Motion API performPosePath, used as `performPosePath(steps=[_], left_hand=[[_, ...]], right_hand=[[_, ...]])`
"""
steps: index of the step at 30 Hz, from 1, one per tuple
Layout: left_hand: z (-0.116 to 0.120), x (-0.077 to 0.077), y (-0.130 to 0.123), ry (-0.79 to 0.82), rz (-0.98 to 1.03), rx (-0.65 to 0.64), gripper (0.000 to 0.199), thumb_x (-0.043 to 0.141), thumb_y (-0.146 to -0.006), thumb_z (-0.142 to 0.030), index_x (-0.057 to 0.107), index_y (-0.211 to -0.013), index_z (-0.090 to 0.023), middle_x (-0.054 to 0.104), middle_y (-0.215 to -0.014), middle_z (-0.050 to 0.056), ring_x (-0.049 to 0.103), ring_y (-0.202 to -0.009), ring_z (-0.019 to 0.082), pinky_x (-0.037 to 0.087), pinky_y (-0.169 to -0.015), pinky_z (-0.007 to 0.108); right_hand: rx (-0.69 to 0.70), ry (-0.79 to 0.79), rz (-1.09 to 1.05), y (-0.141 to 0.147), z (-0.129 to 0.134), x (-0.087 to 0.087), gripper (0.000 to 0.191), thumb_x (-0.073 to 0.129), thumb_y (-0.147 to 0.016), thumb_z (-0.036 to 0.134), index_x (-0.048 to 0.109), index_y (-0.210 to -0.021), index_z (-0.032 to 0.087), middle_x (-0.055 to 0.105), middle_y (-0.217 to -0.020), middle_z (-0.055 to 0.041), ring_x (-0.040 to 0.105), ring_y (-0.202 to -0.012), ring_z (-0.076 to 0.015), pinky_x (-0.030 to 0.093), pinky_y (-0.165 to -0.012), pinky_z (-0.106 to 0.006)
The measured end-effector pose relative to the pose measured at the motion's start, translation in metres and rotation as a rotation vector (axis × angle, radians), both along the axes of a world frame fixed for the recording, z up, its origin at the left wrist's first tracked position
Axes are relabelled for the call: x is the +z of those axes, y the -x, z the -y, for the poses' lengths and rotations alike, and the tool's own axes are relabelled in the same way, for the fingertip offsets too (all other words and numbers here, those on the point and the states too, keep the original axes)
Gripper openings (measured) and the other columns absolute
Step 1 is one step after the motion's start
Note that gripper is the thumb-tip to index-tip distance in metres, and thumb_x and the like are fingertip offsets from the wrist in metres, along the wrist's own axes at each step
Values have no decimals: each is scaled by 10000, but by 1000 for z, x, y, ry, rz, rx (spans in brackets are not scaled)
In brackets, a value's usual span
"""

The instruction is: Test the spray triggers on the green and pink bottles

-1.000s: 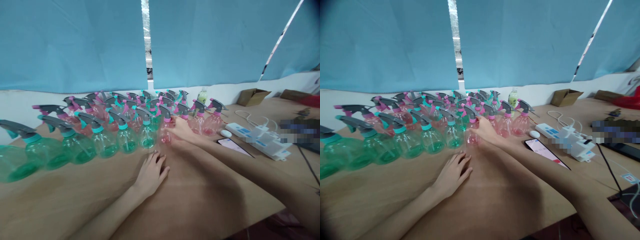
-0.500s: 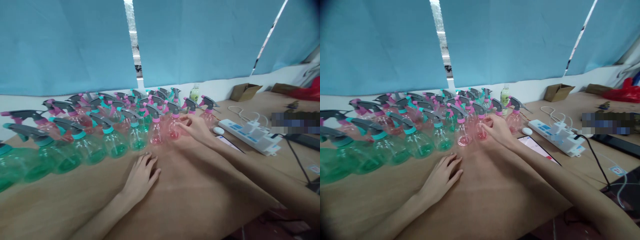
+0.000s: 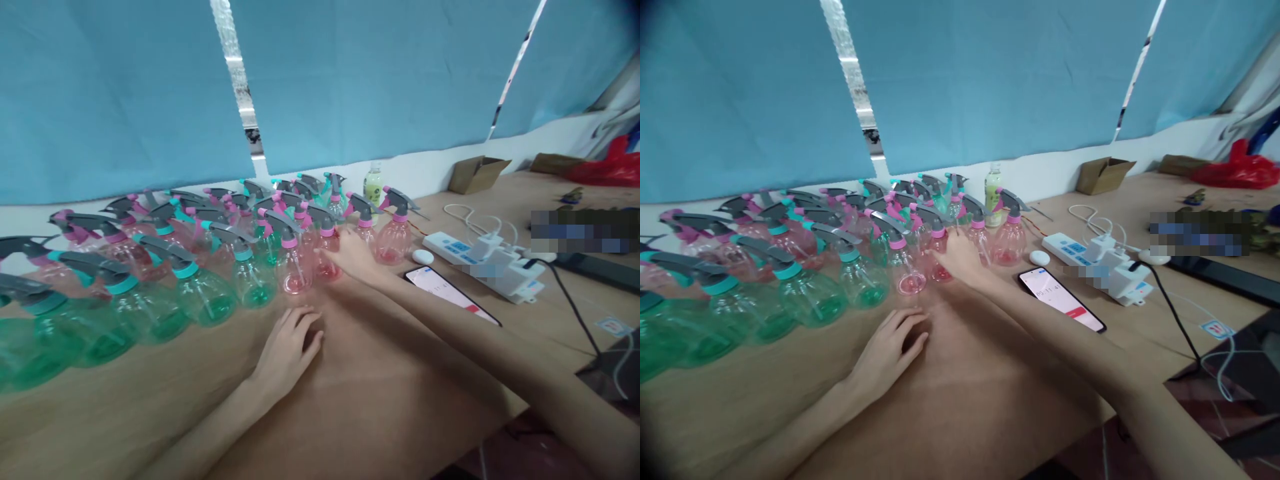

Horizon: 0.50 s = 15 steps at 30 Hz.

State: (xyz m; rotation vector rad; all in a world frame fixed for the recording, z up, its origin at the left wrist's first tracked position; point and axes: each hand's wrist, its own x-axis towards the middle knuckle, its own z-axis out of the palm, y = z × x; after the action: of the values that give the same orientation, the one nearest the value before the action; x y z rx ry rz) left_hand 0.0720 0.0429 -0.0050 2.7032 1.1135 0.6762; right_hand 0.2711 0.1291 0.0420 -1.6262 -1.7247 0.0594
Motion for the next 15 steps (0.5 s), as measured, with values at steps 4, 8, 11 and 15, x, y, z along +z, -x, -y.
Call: performPosePath(steps=[4,8,11,15], left_hand=[[0,1,0,26,6,6,217,470,-874,-195,505,-1087,-210,506,-1134,62,469,-1076,230,370,-930,401],[1,4,-1,50,53,23,188,469,-874,-205,514,-1056,-216,518,-1107,50,482,-1054,226,378,-914,388],[2,4,-2,90,108,61,172,457,-883,-223,512,-1045,-221,529,-1071,41,499,-1029,217,391,-893,374],[0,2,-9,138,217,148,326,502,-864,-294,432,-1176,-231,495,-1161,55,463,-1108,230,366,-930,397]], right_hand=[[-11,13,0,0,0,-1,550,537,-738,500,476,-1129,118,529,-1133,-165,529,-1042,-305,417,-837,-415],[-12,21,7,0,7,-1,584,524,-738,528,461,-1146,114,508,-1142,-170,535,-1024,-309,425,-822,-421],[-7,29,26,-2,21,0,600,513,-739,548,442,-1161,128,503,-1138,-165,554,-985,-305,438,-787,-427],[18,4,90,-9,55,0,622,473,-724,629,446,-1138,166,528,-1094,-135,570,-928,-292,464,-698,-403]])
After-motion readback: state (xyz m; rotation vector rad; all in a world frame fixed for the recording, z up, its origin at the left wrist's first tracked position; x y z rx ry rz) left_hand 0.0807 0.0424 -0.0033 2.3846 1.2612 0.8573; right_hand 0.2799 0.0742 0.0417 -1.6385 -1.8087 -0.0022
